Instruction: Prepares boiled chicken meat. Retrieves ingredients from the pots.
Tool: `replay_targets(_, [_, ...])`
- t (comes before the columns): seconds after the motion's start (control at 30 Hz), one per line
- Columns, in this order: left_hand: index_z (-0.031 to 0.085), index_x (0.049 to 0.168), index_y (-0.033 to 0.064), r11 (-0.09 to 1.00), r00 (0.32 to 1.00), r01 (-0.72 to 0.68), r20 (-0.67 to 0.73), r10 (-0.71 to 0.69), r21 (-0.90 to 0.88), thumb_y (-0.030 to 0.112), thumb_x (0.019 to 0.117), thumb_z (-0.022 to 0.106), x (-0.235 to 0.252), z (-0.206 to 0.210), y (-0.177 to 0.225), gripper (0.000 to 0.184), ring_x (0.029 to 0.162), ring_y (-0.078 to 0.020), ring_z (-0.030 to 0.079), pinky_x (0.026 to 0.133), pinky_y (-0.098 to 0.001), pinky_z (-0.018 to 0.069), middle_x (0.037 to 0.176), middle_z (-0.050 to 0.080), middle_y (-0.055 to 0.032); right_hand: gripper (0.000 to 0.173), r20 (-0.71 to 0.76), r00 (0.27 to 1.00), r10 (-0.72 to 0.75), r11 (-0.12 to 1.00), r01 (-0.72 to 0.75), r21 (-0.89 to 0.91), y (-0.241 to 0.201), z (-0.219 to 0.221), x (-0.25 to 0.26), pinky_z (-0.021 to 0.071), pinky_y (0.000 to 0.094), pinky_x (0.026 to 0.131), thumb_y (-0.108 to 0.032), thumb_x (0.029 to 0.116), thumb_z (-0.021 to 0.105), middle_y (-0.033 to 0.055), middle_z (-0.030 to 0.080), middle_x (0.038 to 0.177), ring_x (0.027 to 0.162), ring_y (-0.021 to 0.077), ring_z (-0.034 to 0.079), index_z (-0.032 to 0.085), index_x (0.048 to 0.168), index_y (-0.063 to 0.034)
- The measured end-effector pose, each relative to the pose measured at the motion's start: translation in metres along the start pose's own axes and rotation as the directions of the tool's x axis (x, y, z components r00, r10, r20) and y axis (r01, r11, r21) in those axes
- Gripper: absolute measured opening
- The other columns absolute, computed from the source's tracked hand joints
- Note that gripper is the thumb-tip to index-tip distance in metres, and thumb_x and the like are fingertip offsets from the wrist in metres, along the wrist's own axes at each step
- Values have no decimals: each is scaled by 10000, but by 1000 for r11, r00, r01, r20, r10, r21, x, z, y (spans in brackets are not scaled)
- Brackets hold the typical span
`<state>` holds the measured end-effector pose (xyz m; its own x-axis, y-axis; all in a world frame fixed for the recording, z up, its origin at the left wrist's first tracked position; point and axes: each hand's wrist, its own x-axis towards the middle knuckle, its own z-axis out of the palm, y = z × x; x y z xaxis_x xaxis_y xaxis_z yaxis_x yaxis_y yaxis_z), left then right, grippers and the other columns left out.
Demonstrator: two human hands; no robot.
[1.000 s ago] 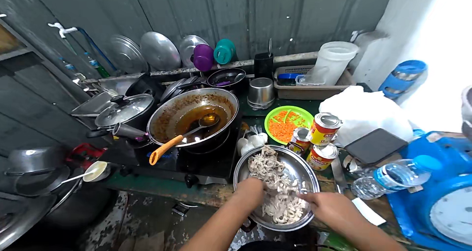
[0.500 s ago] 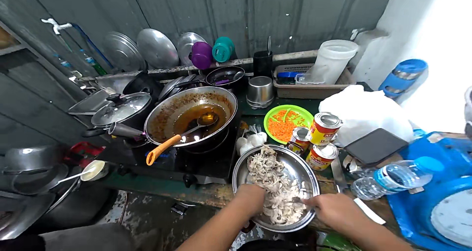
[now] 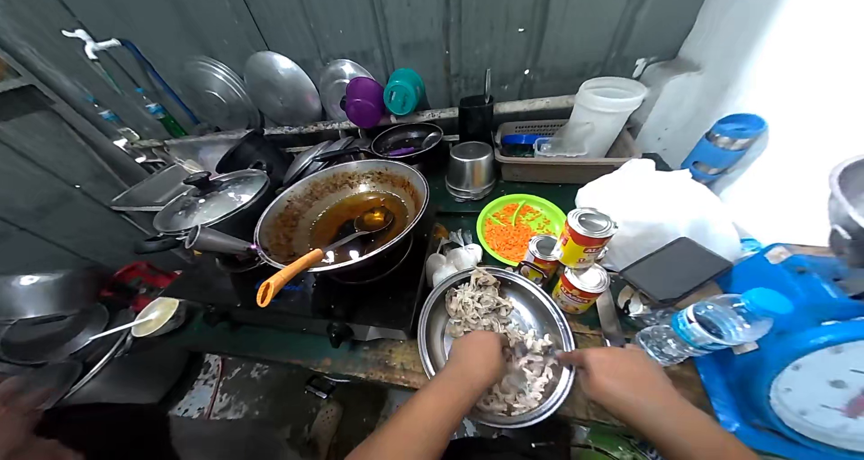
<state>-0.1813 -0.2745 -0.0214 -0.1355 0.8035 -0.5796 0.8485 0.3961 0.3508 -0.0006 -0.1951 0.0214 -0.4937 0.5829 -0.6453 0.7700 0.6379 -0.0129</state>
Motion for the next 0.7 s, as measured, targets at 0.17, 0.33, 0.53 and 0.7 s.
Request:
replay_targets(0.17, [677,1317,157,998,998,-8,56,4,68,295,1055,519,13,4,-3,335,1235,-407,633,976,-695,490,1313,675,-177,438,40,998,-53,996,56,-69,-5,4,0,390,634,1094,-218,1025,495,165,695,1305,1245,396,627,610,1444,-272])
replay_targets(0.33, [690,1291,155,996,993,-32,115,22,87,314,1055,523,-3,3,-8,329,1215,-395,644,971,-693,487,1282,694,-160,416,122,989,-84,995,89,-35,-5,3,-7,421,654,1051,-247,1032,486,146,683,1337,1260,394,619,635,1417,-299])
replay_targets(0.53, [710,1290,174,988,990,100,85,-110,122,308,1038,561,-24,-4,-26,322,1230,-418,632,985,-696,482,1311,680,-178,414,83,996,-21,998,16,59,11,1,3,447,681,1027,-263,1033,496,136,666,1378,1283,412,605,642,1414,-332])
replay_targets(0.7, [639,1343,-9,967,957,242,144,-252,85,167,1063,520,-77,-48,10,351,1348,-435,546,1089,-648,416,1421,597,-244,450,2,989,-149,985,149,87,-22,12,4,412,678,1054,-213,1032,502,195,700,1284,1227,444,628,606,1453,-333])
